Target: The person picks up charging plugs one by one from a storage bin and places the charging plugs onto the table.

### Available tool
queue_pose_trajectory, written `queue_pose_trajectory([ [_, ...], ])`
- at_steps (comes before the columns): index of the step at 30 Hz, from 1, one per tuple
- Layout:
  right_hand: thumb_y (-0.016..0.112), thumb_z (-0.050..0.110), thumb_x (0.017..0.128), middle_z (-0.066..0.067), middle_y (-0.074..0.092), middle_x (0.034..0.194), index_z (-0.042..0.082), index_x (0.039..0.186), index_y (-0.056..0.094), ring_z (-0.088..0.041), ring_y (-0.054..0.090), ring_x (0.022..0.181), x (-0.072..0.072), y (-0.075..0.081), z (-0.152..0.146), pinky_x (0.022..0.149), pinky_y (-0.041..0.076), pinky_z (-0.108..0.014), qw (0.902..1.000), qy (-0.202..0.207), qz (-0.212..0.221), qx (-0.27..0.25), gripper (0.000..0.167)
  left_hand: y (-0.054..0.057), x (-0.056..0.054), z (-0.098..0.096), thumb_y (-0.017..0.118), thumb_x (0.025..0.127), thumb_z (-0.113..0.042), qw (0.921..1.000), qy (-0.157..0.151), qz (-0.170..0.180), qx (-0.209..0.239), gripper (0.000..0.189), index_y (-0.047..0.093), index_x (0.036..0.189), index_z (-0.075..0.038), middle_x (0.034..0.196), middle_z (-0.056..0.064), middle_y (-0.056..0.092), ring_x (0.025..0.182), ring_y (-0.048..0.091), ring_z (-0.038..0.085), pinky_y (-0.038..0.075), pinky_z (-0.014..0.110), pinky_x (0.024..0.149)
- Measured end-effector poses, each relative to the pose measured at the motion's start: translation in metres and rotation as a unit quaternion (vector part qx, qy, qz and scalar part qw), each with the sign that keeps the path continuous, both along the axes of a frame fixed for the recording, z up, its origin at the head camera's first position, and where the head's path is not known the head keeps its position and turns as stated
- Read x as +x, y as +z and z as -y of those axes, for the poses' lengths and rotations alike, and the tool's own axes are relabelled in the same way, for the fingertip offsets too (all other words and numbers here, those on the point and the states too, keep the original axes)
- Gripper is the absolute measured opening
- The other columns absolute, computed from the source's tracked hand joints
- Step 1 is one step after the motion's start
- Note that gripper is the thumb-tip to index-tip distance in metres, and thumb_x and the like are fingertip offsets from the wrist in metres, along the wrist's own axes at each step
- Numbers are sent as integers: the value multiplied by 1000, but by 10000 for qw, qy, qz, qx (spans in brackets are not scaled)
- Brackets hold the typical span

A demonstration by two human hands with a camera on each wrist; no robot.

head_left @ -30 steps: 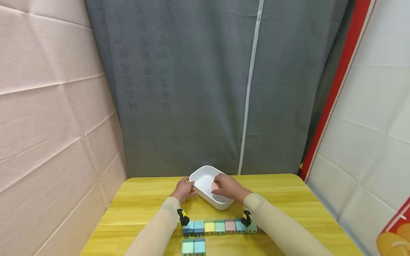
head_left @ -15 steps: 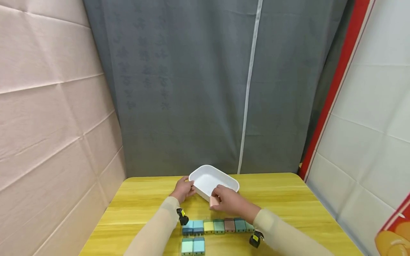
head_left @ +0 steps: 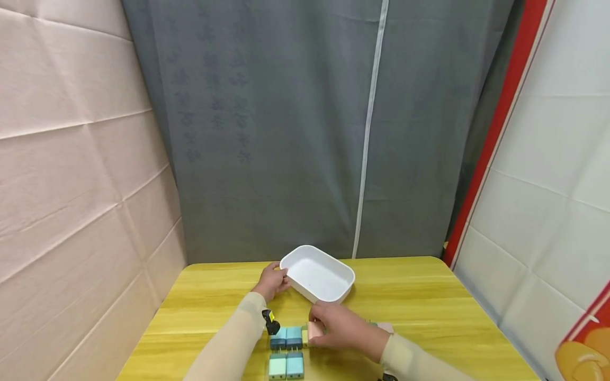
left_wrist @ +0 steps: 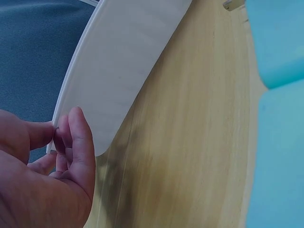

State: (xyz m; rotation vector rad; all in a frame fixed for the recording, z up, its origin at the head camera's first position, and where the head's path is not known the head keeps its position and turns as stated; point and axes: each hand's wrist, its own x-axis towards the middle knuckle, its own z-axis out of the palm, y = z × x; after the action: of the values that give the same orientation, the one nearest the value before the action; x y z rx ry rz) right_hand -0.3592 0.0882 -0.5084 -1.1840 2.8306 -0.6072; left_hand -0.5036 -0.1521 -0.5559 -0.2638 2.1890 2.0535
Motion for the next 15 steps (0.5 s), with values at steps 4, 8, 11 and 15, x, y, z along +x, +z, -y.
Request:
queue_pose_trajectory([
  [4, 91, 46, 92, 18, 58, 97, 23, 109, 70, 1, 50, 82, 9, -7, 4, 68, 48, -16, 9998, 97, 20, 162, 35, 2, 3, 0, 60, 115, -13, 10000, -23, 20, -7, 46, 49, 159, 0, 99, 13, 66, 83, 68, 19, 69, 32, 80],
  [8, 89, 50, 93, 18, 58, 97, 23, 109, 72, 1, 50, 81, 15, -16, 7, 67, 47, -16, 9991, 201, -29, 369, 36, 5, 6, 0, 59, 116, -14, 10000, -63, 6, -20, 48, 48, 161, 0, 101, 14, 66, 85, 69, 21, 69, 33, 84],
  [11, 89, 51, 94, 18, 58, 98, 23, 110, 73, 1, 50, 81, 18, -22, 9, 67, 47, -17, 9985, 211, -4, 505, 36, 7, 8, 0, 59, 116, -15, 9999, -87, 3, -49, 49, 47, 161, 0, 103, 15, 66, 87, 69, 22, 68, 34, 87],
  [15, 87, 52, 95, 20, 59, 100, 26, 113, 73, 1, 50, 82, 23, -26, 11, 65, 48, -19, 9981, 147, 166, 577, 35, 8, 8, -1, 59, 116, -14, 9999, -94, -2, -65, 49, 48, 161, 0, 104, 16, 66, 87, 69, 23, 68, 35, 87],
])
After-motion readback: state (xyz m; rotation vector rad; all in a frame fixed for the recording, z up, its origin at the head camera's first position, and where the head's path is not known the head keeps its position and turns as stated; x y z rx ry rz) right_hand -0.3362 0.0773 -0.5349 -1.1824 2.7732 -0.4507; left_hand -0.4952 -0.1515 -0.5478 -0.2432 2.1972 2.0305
